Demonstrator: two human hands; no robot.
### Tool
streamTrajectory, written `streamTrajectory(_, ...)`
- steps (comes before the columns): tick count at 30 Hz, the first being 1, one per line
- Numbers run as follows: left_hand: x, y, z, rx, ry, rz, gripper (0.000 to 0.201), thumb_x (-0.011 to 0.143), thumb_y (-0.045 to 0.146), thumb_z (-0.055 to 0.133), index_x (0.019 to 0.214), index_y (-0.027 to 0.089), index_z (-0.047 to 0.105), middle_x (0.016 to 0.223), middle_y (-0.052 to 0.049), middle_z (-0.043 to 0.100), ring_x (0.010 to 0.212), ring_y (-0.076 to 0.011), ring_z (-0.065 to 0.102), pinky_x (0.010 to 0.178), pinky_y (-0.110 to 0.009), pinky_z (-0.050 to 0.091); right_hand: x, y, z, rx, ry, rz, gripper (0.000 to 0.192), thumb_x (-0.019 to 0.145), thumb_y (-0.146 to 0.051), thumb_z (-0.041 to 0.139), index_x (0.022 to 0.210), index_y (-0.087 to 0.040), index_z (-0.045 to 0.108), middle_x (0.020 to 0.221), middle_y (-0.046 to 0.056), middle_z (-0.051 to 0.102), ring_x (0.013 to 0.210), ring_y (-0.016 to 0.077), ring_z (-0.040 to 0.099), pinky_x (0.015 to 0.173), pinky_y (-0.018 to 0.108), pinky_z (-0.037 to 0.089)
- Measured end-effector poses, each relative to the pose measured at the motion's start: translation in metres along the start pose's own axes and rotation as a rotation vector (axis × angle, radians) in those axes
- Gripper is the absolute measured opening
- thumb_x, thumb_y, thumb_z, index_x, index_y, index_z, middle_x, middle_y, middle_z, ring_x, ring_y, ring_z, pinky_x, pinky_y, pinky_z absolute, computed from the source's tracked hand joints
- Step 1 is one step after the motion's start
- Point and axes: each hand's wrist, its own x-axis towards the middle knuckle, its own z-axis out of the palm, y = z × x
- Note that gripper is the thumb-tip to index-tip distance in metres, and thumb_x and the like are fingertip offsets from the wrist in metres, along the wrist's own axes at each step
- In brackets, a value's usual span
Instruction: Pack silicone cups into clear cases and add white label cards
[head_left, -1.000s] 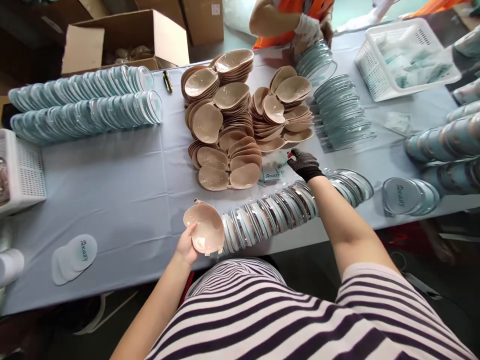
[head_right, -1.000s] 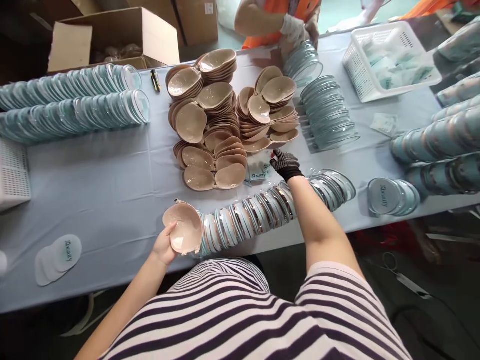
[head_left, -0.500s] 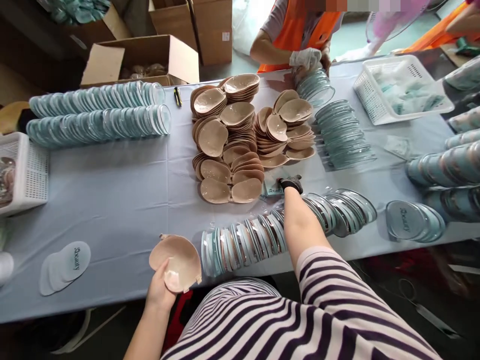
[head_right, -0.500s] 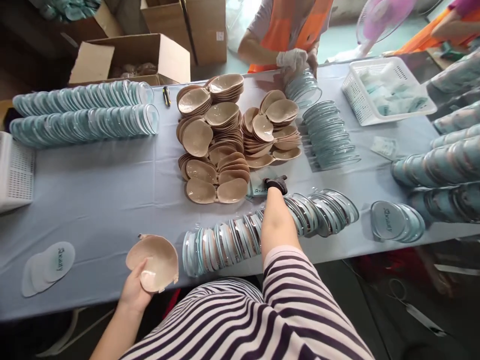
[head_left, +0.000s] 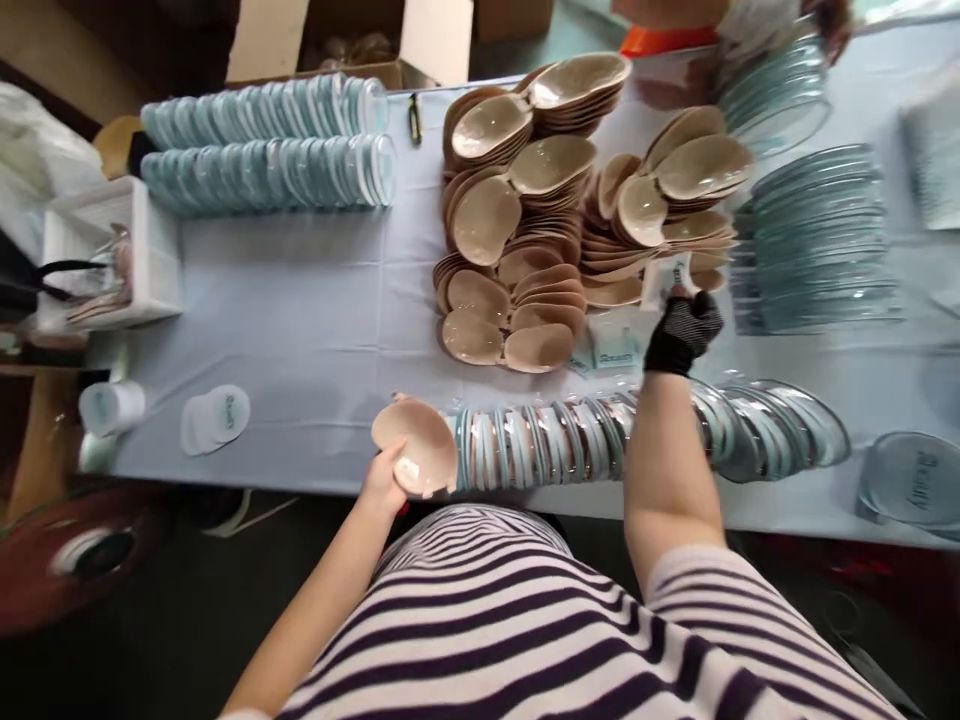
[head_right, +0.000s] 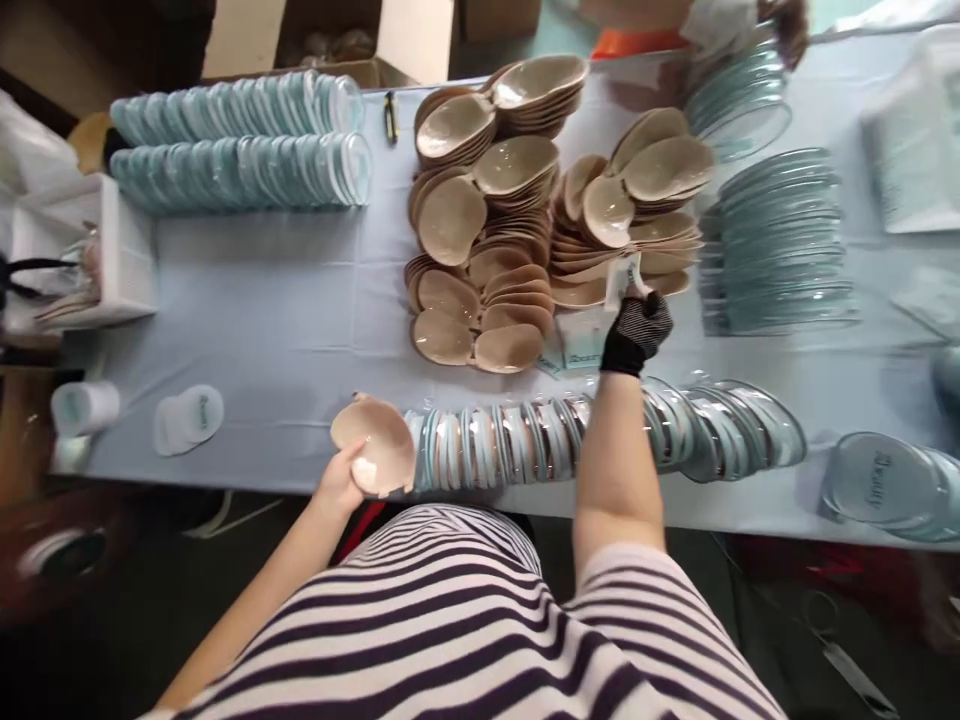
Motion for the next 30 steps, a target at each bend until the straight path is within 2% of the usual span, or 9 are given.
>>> streamTrajectory(2, 0.009, 0.008, 0.006, -0.001, -0.072, -0.007, 0.032, 0.083, 0.007, 0.058, 0.114, 0.009, 0.064, 0.078, -0.008, 0.074, 0.07, -0.0205, 0.071, 0.087, -0.038, 0.058, -0.031, -0.025, -0.02, 0.238, -0.111, -0.202, 0.034, 0.093, -0.049, 0.046, 0.101, -0.02, 0.065, 0.102, 0.011, 0.068, 0.093, 0.0236, 0.062, 0.087, 0.038, 0.051)
streamTrajectory(4, 0.019, 0.017, 0.01, 0.038, -0.186, -0.019, 0.034, 0.081, 0.009, 0.062, 0.115, 0.01, 0.063, 0.085, -0.009, 0.075, 0.079, -0.0218, 0.072, 0.092, -0.04, 0.055, -0.075, -0.056, -0.033, 0.488, -0.488, -0.459, 0.03, 0.085, -0.051, 0.062, 0.089, -0.022, 0.068, 0.09, 0.007, 0.069, 0.082, 0.0218, 0.064, 0.077, 0.037, 0.053)
streamTrajectory(6, 0.028, 0.027, 0.012, 0.118, -0.326, -0.044, 0.038, 0.081, 0.016, 0.066, 0.119, 0.01, 0.063, 0.095, -0.012, 0.075, 0.09, -0.0247, 0.071, 0.096, -0.043, 0.052, -0.127, -0.09, -0.03, 0.511, -0.934, -0.79, 0.032, 0.08, -0.049, 0.069, 0.093, -0.02, 0.072, 0.103, 0.008, 0.071, 0.095, 0.0225, 0.066, 0.082, 0.036, 0.054)
streamTrajectory(8, 0.034, 0.037, 0.012, 0.186, -0.507, -0.082, 0.044, 0.084, 0.031, 0.069, 0.122, 0.01, 0.062, 0.106, -0.015, 0.073, 0.098, -0.027, 0.07, 0.1, -0.044, 0.05, -0.176, -0.122, -0.008, 0.311, -1.123, -1.029, 0.027, 0.081, -0.042, 0.07, 0.091, -0.017, 0.073, 0.123, 0.012, 0.066, 0.108, 0.0239, 0.064, 0.092, 0.036, 0.052)
streamTrajectory(14, 0.047, 0.064, -0.01, 0.189, -0.996, -0.057, 0.062, 0.077, 0.061, 0.07, 0.125, 0.023, 0.064, 0.127, -0.008, 0.067, 0.124, -0.0296, 0.058, 0.109, -0.043, 0.043, -0.264, -0.163, 0.082, -0.274, -0.78, -0.85, 0.024, 0.08, -0.026, 0.069, 0.101, -0.016, 0.073, 0.14, 0.015, 0.055, 0.116, 0.0324, 0.061, 0.096, 0.045, 0.05)
streamTrajectory(20, 0.063, 0.078, -0.029, 0.38, -0.8, -0.037, 0.04, 0.065, 0.036, 0.085, 0.099, 0.019, 0.072, 0.096, -0.006, 0.076, 0.099, -0.0274, 0.07, 0.099, -0.043, 0.051, -0.342, -0.119, 0.077, 0.506, -0.361, -0.465, 0.068, 0.086, -0.045, 0.063, 0.144, -0.017, 0.041, 0.144, 0.016, 0.05, 0.126, 0.0262, 0.054, 0.108, 0.044, 0.043)
streamTrajectory(23, 0.063, 0.074, -0.026, 0.274, -0.739, -0.084, 0.037, 0.065, 0.035, 0.084, 0.097, 0.019, 0.071, 0.094, -0.006, 0.075, 0.089, -0.0238, 0.071, 0.088, -0.04, 0.057, -0.401, -0.093, 0.071, 0.9, -0.365, -0.157, 0.073, 0.093, -0.067, 0.035, 0.153, -0.028, 0.022, 0.151, 0.013, 0.042, 0.129, 0.0253, 0.053, 0.104, 0.048, 0.047)
streamTrajectory(26, 0.06, 0.06, -0.027, 0.303, -0.705, -0.092, 0.035, 0.065, 0.036, 0.083, 0.092, 0.02, 0.068, 0.09, -0.004, 0.074, 0.082, -0.0202, 0.07, 0.078, -0.035, 0.058, -0.448, -0.08, 0.085, 0.87, -0.414, -0.002, 0.077, 0.088, -0.072, 0.041, 0.151, -0.029, 0.032, 0.146, 0.011, 0.05, 0.132, 0.0272, 0.05, 0.106, 0.046, 0.046)
streamTrajectory(30, 0.052, 0.029, -0.041, 0.479, -0.737, -0.068, 0.038, 0.063, 0.038, 0.082, 0.093, 0.019, 0.067, 0.089, -0.003, 0.073, 0.085, -0.0218, 0.07, 0.078, -0.035, 0.056, -0.46, -0.067, 0.113, 0.479, -0.221, 0.094, 0.06, 0.089, -0.06, 0.046, 0.135, -0.022, 0.053, 0.115, 0.013, 0.067, 0.107, 0.03, 0.064, 0.092, 0.046, 0.055)
